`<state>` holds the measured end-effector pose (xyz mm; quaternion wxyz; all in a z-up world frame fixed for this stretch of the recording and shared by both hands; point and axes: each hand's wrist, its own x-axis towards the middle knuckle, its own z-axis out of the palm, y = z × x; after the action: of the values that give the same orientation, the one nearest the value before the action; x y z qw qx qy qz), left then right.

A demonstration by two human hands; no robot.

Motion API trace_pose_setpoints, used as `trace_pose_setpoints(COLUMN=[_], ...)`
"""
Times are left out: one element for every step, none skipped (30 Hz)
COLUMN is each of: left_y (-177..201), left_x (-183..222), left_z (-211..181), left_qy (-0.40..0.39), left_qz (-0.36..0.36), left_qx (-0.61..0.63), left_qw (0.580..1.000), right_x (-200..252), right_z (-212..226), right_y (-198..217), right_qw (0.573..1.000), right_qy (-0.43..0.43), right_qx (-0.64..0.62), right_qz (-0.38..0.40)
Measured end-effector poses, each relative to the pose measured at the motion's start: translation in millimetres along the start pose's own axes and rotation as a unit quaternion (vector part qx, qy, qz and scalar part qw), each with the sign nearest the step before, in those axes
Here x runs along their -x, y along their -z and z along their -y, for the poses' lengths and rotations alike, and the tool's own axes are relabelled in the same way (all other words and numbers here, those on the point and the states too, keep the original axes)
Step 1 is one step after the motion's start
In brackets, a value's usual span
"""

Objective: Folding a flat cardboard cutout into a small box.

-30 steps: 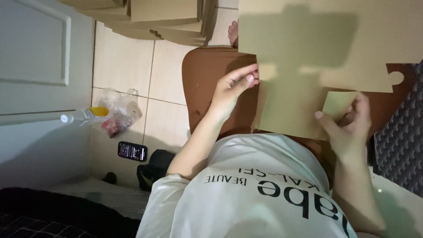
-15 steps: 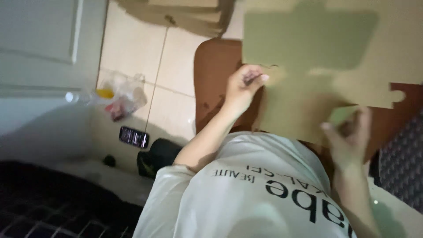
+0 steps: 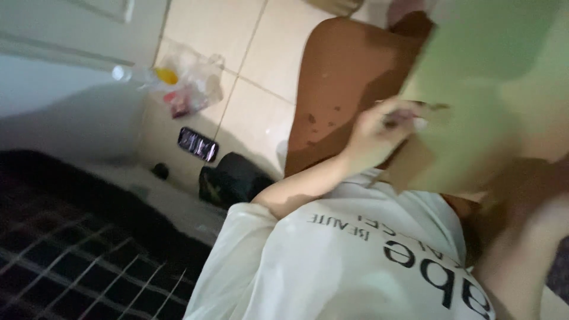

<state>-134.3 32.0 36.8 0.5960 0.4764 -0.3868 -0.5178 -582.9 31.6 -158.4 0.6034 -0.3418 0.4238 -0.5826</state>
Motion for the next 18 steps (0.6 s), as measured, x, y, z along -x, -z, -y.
trace_pose_setpoints(left_y=[8.4, 13.5, 19.9, 26.1, 31.8, 29.7, 28.8, 31.4, 31.8, 34.2, 36.8, 32.9, 29.1, 26.9, 25.8, 24.2, 22.8, 23.8], left_x=[-1.3, -3.6, -4.6, -7.2, -10.6, -12.2, -14.3, -15.4, -16.9, -19.2, -21.3, -20.9, -20.5, -19.4, -18.4, -17.8, -17.2, -16.8], left_z=[-3.0, -5.1, -0.1, 7.0, 14.7, 6.6, -2.1, -12.1, -14.0, -16.5, -19.0, -22.4, -25.5, -28.7, -26.2, -24.1, -22.0, -18.1], left_qy=[-0.011, -0.023, -0.021, 0.002, 0.028, 0.028, 0.036, 0.045, 0.046, 0.069, 0.092, 0.092, 0.092, 0.094, 0.097, 0.09, 0.083, 0.085], left_qz=[0.02, 0.043, 0.063, 0.041, 0.02, 0.036, 0.021, 0.002, 0.013, 0.009, 0.005, 0.013, 0.028, 0.042, 0.049, 0.051, 0.054, 0.06], left_qx=[-0.031, -0.059, -0.049, -0.029, -0.01, -0.004, -0.004, -0.007, -0.004, 0.013, 0.03, 0.029, 0.023, 0.016, 0.015, 0.012, 0.01, 0.008], left_qw=[0.999, 0.997, 0.997, 0.999, 0.999, 0.999, 0.999, 0.999, 0.999, 0.997, 0.995, 0.995, 0.995, 0.995, 0.994, 0.995, 0.995, 0.995], right_x=[11.2, 26.9, 9.8, 12.6, 35.9, 33.6, 31.1, 27.3, 30.1, 31.1, 32.3, 32.8, 33.1, 34.2, 32.3, 29.9, 27.5, 24.7], right_z=[5.9, 17.5, 54.3, 90.9, 132.3, 136.5, 140.9, 143.1, 139.1, 133.4, 127.5, 129.6, 131.6, 132.7, 125.4, 118.3, 111.2, 112.8], right_y=[-22.8, -43.1, -111.6, -180.4, -243.2, -246.9, -251.6, -258.4, -247.2, -237.6, -227.9, -231.4, -234.9, -239.4, -232.7, -225.6, -218.7, -222.0], right_qw=[0.999, 0.998, 0.997, 0.995, 0.991, 0.99, 0.991, 0.982, 0.982, 0.981, 0.978, 0.978, 0.984, 0.99, 0.99, 0.99, 0.987, 0.987], right_qy=[0.023, 0.049, 0.062, 0.043, 0.025, 0.037, 0.062, 0.082, 0.089, 0.061, 0.033, 0.039, 0.032, 0.022, 0.025, -0.007, -0.039, -0.035], right_qx=[-0.024, -0.045, -0.036, -0.073, -0.112, -0.108, -0.119, -0.129, -0.125, -0.154, -0.184, -0.185, -0.152, -0.12, -0.121, -0.137, -0.154, -0.156], right_qz=[-0.01, -0.022, -0.038, -0.057, -0.075, -0.086, 0.013, 0.114, 0.106, 0.101, 0.096, 0.091, 0.085, 0.077, 0.07, 0.031, -0.009, -0.014])
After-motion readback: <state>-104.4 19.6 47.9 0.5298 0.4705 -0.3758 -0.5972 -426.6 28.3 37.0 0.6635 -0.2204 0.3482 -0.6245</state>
